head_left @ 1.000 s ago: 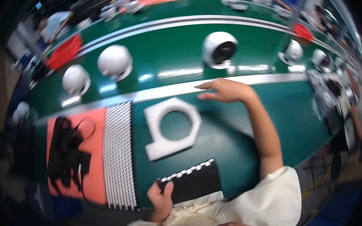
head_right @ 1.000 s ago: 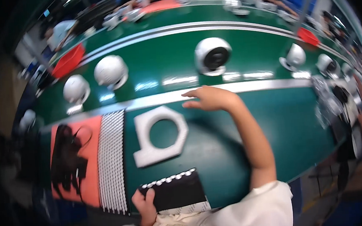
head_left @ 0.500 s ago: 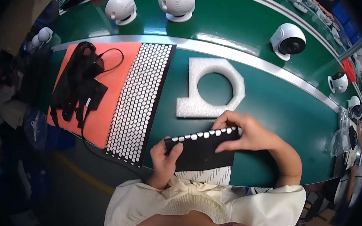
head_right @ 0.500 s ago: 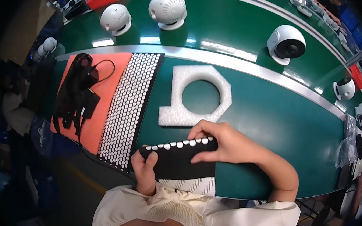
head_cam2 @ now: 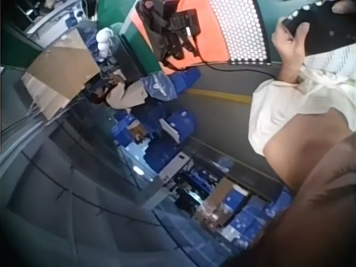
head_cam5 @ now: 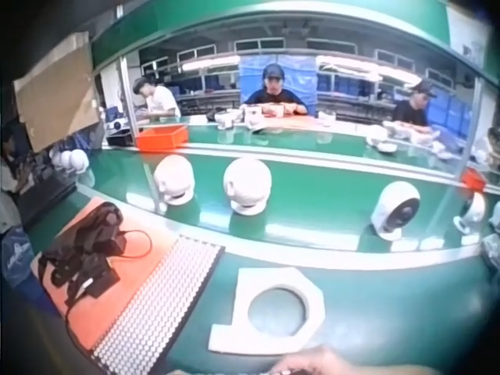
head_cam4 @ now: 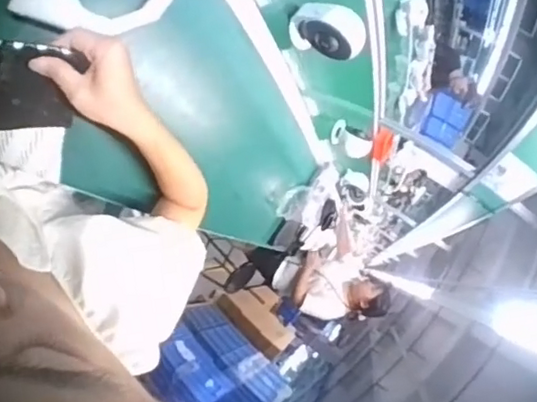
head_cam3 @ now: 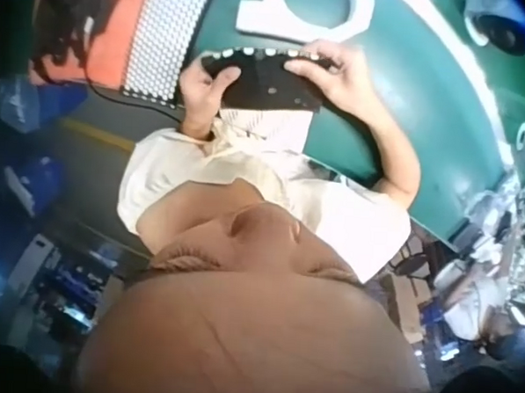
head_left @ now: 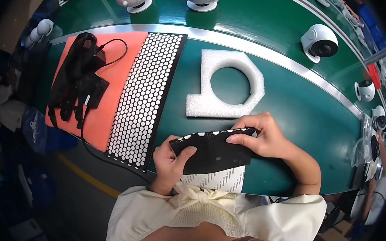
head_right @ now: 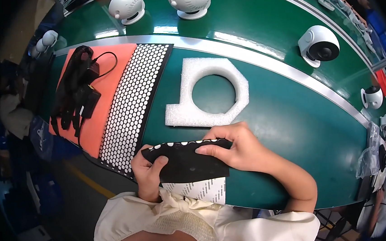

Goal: Apply small white adhesive pads to the circular base of white security camera housings on an assembly line.

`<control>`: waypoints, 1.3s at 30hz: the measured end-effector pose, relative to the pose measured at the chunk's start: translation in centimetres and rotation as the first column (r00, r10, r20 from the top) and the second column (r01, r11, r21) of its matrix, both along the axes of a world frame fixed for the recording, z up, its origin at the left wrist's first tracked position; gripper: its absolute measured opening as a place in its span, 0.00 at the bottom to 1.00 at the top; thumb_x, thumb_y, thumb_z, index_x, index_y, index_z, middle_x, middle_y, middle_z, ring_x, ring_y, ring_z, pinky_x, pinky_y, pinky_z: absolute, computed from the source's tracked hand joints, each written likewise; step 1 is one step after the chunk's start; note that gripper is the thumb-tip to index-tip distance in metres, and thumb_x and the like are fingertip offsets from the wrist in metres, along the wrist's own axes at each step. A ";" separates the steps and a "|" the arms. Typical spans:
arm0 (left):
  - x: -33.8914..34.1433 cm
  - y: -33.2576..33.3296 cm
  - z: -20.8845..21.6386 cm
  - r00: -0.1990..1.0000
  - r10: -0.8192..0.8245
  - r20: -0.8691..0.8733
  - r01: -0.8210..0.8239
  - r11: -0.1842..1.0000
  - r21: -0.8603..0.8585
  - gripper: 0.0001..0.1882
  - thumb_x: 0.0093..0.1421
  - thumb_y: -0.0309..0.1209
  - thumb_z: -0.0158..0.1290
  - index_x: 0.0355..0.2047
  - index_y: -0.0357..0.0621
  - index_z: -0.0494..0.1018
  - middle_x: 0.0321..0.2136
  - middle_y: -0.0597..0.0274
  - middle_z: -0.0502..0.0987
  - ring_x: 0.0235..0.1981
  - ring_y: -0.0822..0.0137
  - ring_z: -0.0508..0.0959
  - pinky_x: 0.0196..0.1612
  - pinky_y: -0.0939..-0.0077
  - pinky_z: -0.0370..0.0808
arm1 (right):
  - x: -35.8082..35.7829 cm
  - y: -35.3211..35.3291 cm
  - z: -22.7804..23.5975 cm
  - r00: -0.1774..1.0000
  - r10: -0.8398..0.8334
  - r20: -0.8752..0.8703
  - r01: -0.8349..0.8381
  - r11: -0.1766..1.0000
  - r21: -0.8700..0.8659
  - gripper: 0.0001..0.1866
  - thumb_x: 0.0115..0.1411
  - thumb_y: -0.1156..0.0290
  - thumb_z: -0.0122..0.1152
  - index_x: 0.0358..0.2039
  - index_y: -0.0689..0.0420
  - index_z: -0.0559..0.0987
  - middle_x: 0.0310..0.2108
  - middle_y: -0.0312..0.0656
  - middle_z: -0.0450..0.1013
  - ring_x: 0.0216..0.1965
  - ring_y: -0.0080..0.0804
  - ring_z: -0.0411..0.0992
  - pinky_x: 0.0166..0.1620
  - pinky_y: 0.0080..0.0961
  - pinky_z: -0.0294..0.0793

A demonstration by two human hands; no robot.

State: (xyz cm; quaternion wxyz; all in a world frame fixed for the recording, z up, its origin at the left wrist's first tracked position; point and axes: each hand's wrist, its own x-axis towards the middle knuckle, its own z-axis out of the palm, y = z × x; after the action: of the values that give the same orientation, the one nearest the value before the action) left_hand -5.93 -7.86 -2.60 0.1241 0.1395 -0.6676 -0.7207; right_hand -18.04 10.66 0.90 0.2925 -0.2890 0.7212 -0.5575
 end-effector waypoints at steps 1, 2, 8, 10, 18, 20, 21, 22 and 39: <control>0.0 -0.1 -0.1 1.000 0.000 0.003 0.000 0.994 -0.110 0.08 0.49 0.24 0.55 0.25 0.33 0.68 0.14 0.70 0.69 0.17 0.84 0.64 0.20 0.91 0.61 | 0.0 0.0 0.1 1.000 0.006 0.015 -0.006 1.000 0.002 0.06 0.47 0.73 0.61 0.23 0.62 0.76 0.18 0.38 0.72 0.21 0.16 0.68 0.25 0.16 0.66; 0.0 -0.1 -0.3 1.000 0.003 0.005 -0.002 0.994 -0.109 0.08 0.49 0.24 0.55 0.25 0.33 0.68 0.14 0.70 0.69 0.17 0.84 0.64 0.20 0.91 0.61 | -0.1 0.0 0.1 0.999 0.011 0.030 -0.011 1.000 0.005 0.06 0.48 0.73 0.60 0.23 0.62 0.76 0.18 0.38 0.72 0.21 0.16 0.67 0.24 0.16 0.66; 0.0 -0.4 -0.7 0.997 0.026 -0.075 -0.041 0.978 -0.204 0.08 0.48 0.23 0.55 0.21 0.34 0.67 0.10 0.71 0.64 0.13 0.84 0.60 0.16 0.89 0.56 | -0.4 -0.2 -0.3 0.932 0.021 0.362 0.005 0.997 -0.072 0.06 0.50 0.73 0.59 0.23 0.63 0.77 0.18 0.31 0.70 0.21 0.12 0.63 0.23 0.13 0.62; 0.0 -0.5 -0.8 0.995 0.019 -0.098 -0.037 0.980 -0.193 0.08 0.48 0.23 0.55 0.21 0.34 0.67 0.10 0.71 0.64 0.13 0.83 0.60 0.16 0.89 0.56 | -0.3 -0.2 -0.3 0.930 0.021 0.366 0.007 0.997 -0.077 0.06 0.50 0.73 0.59 0.23 0.63 0.77 0.18 0.30 0.70 0.21 0.12 0.62 0.23 0.12 0.61; -0.1 -0.6 -1.1 0.999 -0.047 0.027 0.051 0.983 -0.176 0.08 0.51 0.26 0.53 0.25 0.37 0.65 0.14 0.67 0.67 0.17 0.81 0.63 0.21 0.86 0.62 | -5.9 0.7 1.1 0.898 0.435 0.061 -0.440 0.889 0.126 0.13 0.55 0.65 0.52 0.33 0.63 0.75 0.27 0.41 0.73 0.30 0.26 0.70 0.35 0.21 0.68; -0.2 -0.5 -1.0 0.999 -0.047 0.025 0.051 0.979 -0.195 0.08 0.51 0.26 0.53 0.25 0.37 0.65 0.15 0.67 0.67 0.17 0.80 0.63 0.21 0.86 0.62 | -8.6 0.3 2.4 0.913 0.392 -0.116 -0.348 0.893 0.284 0.18 0.56 0.59 0.50 0.34 0.63 0.75 0.28 0.43 0.73 0.31 0.28 0.71 0.38 0.24 0.69; -0.3 -0.4 -1.1 0.998 -0.048 0.027 0.053 0.975 -0.215 0.08 0.51 0.26 0.53 0.26 0.37 0.64 0.15 0.66 0.67 0.17 0.80 0.63 0.21 0.86 0.62 | -10.4 -0.5 2.4 0.925 0.311 -0.221 -0.183 0.870 0.458 0.19 0.56 0.57 0.48 0.33 0.63 0.75 0.27 0.43 0.73 0.30 0.28 0.71 0.37 0.23 0.68; -0.1 -0.6 -1.1 0.999 -0.033 0.029 0.038 0.974 -0.225 0.08 0.51 0.26 0.53 0.26 0.37 0.64 0.15 0.66 0.67 0.17 0.80 0.63 0.21 0.86 0.62 | -12.7 -2.0 1.4 0.909 0.246 -0.336 -0.085 0.900 0.428 0.21 0.57 0.56 0.46 0.34 0.63 0.75 0.26 0.44 0.73 0.29 0.27 0.70 0.37 0.22 0.68; -0.2 -0.8 -1.3 0.996 -0.091 0.001 0.090 0.983 -0.159 0.07 0.53 0.26 0.50 0.28 0.38 0.63 0.16 0.65 0.68 0.17 0.78 0.66 0.23 0.85 0.64 | -24.4 -7.0 -7.6 0.318 0.280 -0.906 0.643 0.638 0.423 0.17 0.53 0.58 0.47 0.22 0.60 0.74 0.20 0.46 0.72 0.23 0.42 0.72 0.27 0.34 0.72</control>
State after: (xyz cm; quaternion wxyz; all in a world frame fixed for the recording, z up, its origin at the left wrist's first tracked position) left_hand -6.12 -8.62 -3.94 0.1039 0.0966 -0.7282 -0.6705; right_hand -42.45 3.67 -6.66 -0.1597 -0.3091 0.9371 0.0269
